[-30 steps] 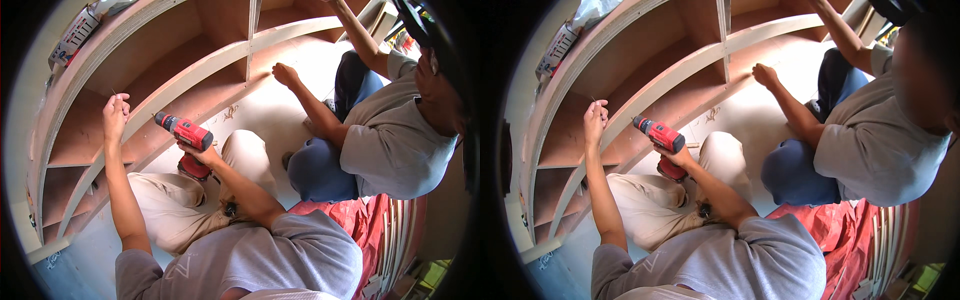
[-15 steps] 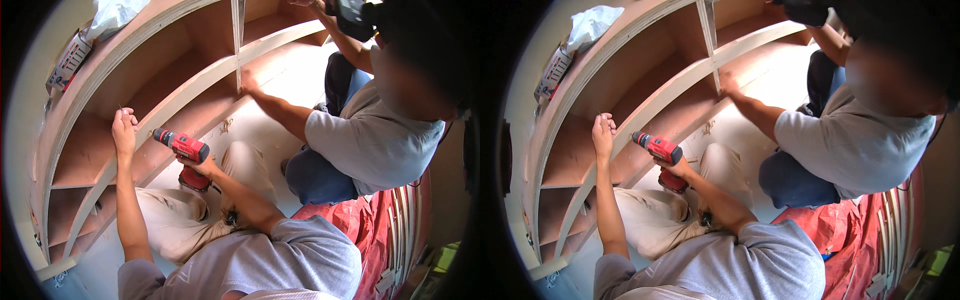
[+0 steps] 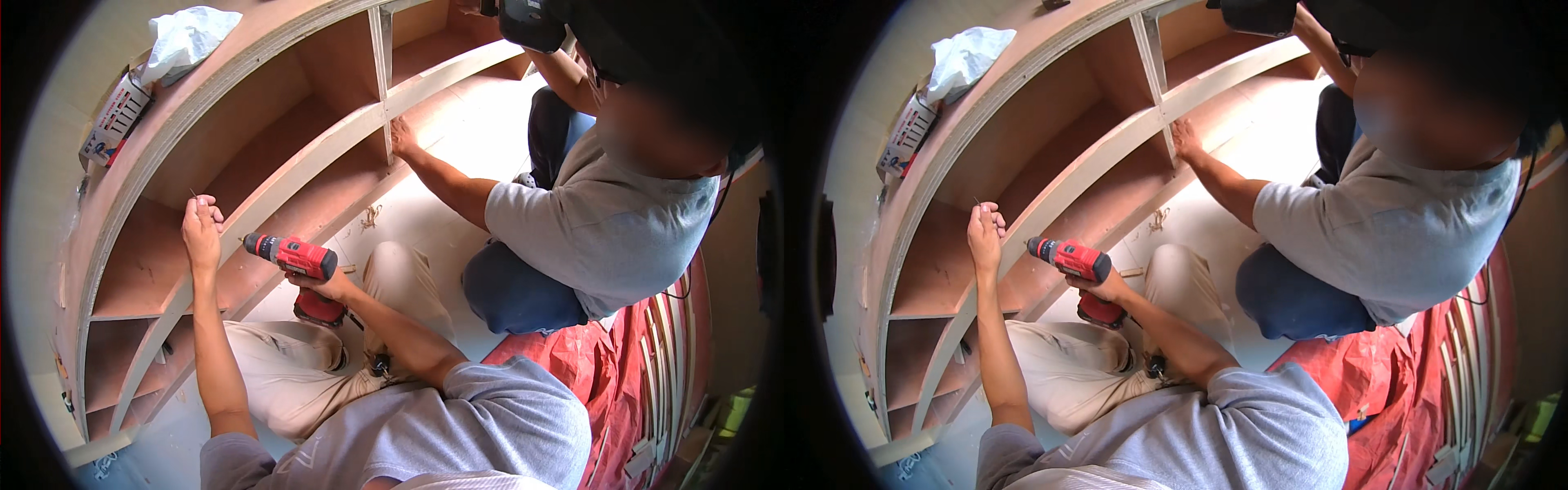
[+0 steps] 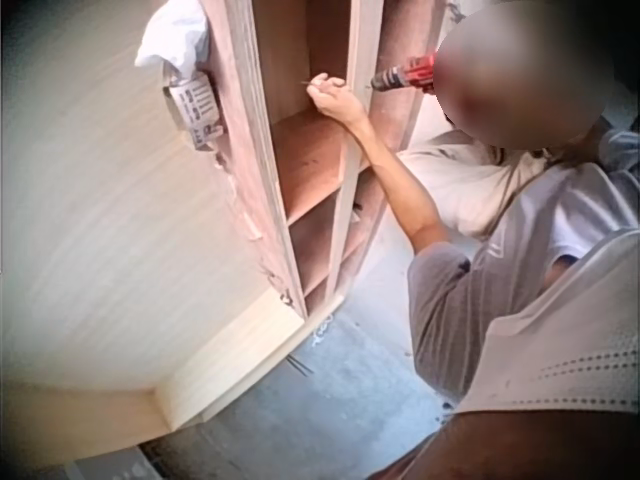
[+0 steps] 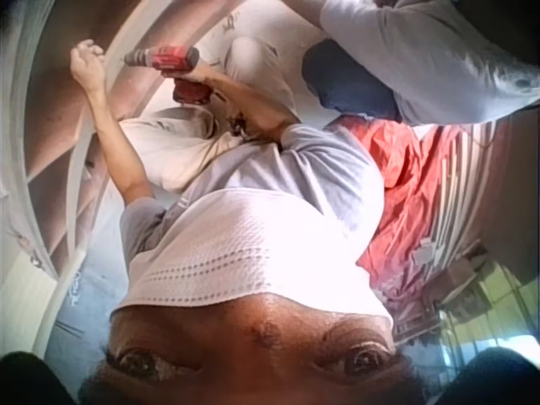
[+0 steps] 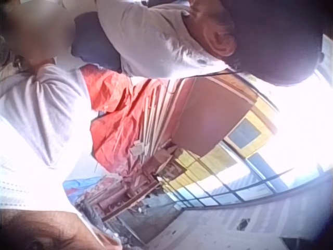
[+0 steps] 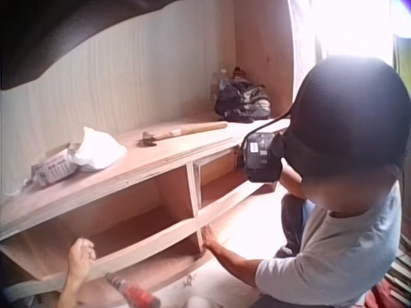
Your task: The person uses a power drill to drive screws into wooden trim and panels of a cabinet frame while kneeling on the floor, holding the pieces in place by hand.
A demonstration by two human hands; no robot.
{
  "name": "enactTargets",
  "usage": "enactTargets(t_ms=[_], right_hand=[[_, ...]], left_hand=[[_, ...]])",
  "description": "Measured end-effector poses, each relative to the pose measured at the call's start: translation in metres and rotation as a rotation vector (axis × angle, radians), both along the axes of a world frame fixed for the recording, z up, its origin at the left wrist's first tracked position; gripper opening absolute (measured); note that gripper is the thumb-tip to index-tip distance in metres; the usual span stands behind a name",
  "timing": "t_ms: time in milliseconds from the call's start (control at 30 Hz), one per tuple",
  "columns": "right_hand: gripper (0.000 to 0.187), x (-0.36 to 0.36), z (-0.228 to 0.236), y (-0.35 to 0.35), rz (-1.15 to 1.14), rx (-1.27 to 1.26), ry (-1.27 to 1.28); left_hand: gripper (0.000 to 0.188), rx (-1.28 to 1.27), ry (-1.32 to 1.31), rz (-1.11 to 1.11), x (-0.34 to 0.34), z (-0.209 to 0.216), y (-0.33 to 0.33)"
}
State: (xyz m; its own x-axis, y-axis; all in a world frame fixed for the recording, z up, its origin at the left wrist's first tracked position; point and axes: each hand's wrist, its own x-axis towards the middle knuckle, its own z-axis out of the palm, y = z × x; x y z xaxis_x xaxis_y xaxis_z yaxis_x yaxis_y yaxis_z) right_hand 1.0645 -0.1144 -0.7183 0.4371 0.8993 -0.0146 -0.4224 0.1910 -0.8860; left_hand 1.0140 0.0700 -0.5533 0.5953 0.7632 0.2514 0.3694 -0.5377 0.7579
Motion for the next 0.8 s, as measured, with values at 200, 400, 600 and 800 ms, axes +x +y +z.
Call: enactTargets(t_ms=[200,400,600,800], right_hand=[[0.036,-0.002,0.011,-0.002,-0.059,0.101,-0.018],[0.032,0.012,0.005,0.001,-0.017,0.038,0.036],[0.029,0.015,0.009,-0.004,-0.016,0.012,0.073],[0.029,0.015,-0.003,-0.008,-0.025,-0.007,0.103]], left_hand=[[0.035,0.004,-0.004,0.023,-0.002,0.002,-0.003],[0.035,-0.011,-0.032,-0.023,0.009,0.003,-0.001],[0.035,0.018,0.008,-0.027,0.008,-0.002,0.001],[0.035,-0.022,0.024,-0.014,0.003,-0.014,-0.003]])
